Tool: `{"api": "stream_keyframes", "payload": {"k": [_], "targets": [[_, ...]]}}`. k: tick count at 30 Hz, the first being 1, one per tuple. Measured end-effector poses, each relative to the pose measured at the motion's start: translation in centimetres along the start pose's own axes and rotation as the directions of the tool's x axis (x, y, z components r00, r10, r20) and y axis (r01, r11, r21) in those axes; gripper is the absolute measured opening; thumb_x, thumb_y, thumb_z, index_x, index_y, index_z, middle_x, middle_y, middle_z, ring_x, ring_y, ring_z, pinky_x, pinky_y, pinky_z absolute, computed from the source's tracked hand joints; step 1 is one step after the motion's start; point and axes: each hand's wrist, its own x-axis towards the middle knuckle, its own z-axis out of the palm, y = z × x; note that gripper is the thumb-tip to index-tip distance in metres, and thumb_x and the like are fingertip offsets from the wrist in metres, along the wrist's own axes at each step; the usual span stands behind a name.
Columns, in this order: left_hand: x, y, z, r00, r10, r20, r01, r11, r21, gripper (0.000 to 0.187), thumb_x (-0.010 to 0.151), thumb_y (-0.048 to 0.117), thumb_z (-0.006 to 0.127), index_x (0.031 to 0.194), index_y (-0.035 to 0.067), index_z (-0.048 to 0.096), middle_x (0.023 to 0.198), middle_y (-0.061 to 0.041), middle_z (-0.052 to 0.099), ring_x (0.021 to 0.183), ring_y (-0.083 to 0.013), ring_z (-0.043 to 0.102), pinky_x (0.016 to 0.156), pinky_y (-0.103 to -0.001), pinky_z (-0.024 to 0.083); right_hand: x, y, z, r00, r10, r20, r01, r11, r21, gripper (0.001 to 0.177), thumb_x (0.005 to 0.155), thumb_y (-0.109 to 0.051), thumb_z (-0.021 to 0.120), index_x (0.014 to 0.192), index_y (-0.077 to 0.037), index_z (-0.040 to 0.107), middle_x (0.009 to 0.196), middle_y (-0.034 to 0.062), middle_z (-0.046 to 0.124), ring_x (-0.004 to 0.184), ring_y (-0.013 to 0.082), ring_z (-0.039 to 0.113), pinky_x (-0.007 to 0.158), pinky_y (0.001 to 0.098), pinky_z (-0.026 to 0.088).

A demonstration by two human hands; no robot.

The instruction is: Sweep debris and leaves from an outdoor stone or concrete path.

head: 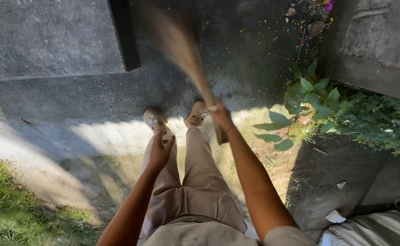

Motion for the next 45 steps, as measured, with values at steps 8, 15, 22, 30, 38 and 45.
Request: {"api": "stream_keyframes", "payload": {"k": [8,15,22,30,38,45], "targets": [[3.2,2.1,-4.2,0.978,-0.172,-0.115,0.137,0.955,-0.262,0.063,0.098,0.028,0.064,0.153,0.006,0.041,0.143,-0.018,0.058,0.113,-0.0285,0.066,0.091,-0.037,0.055,-2.1,-16.5,-0.5,0.949,0.002,-0.316,0.063,0.979,0.196,0.107,0.08,-0.018,0.08,0.162,-0.011,0.011,0.133,0.0212,0.062,0.104,0.0281,0.071,0.083,0.0367,0.062],[7.0,8.4,-7.5,0.99,-0.136,-0.026,0.123,0.951,-0.284,0.065,0.096,0.026,0.065,0.152,0.005,0.04,0.144,-0.019,0.055,0.112,-0.0287,0.068,0.091,-0.038,0.055,9.4,-13.7,-4.6,0.994,0.105,0.021,-0.105,0.994,-0.022,0.094,0.077,-0.019,0.089,0.156,-0.01,0.039,0.124,0.018,0.071,0.101,0.0263,0.073,0.084,0.0369,0.06],[12.5,10.3,-15.7,0.983,-0.175,-0.063,0.155,0.958,-0.24,0.062,0.097,0.029,0.064,0.151,0.006,0.042,0.143,-0.018,0.057,0.111,-0.0279,0.068,0.088,-0.038,0.056,12.3,-31.0,-6.3,0.91,0.213,-0.355,-0.127,0.96,0.251,0.107,0.081,-0.021,0.079,0.165,-0.014,0.014,0.124,0.017,0.068,0.096,0.0253,0.072,0.078,0.0357,0.06],[16.1,14.9,-20.3,0.979,-0.196,-0.05,0.177,0.951,-0.255,0.062,0.096,0.028,0.065,0.15,0.007,0.043,0.141,-0.017,0.058,0.109,-0.0262,0.069,0.087,-0.037,0.055,22.3,-30.9,-9.2,0.957,0.286,-0.045,-0.285,0.958,0.023,0.107,0.073,-0.022,0.085,0.161,-0.015,0.024,0.127,0.017,0.072,0.1,0.0257,0.074,0.085,0.033,0.06],[19.8,21.0,-19.1,0.935,-0.34,-0.1,0.286,0.891,-0.353,0.063,0.095,0.03,0.065,0.15,0.007,0.045,0.139,-0.016,0.06,0.106,-0.0258,0.069,0.087,-0.037,0.054,25.6,-46.2,-11.9,0.989,0.115,-0.098,-0.116,0.993,-0.004,0.099,0.082,-0.023,0.08,0.162,-0.013,0.024,0.102,0.0156,0.073,0.088,0.0245,0.072,0.078,0.035,0.056],[27.0,30.7,-15.2,0.92,-0.351,-0.174,0.238,0.853,-0.465,0.059,0.095,0.027,0.065,0.148,0.006,0.049,0.139,-0.016,0.06,0.104,-0.025,0.067,0.088,-0.035,0.054,38.1,-41.1,-25.8,0.965,0.223,-0.138,-0.215,0.974,0.071,0.075,0.084,-0.017,0.08,0.151,-0.006,0.05,0.104,0.0108,0.074,0.085,0.02,0.071,0.074,0.0332,0.058]]}}
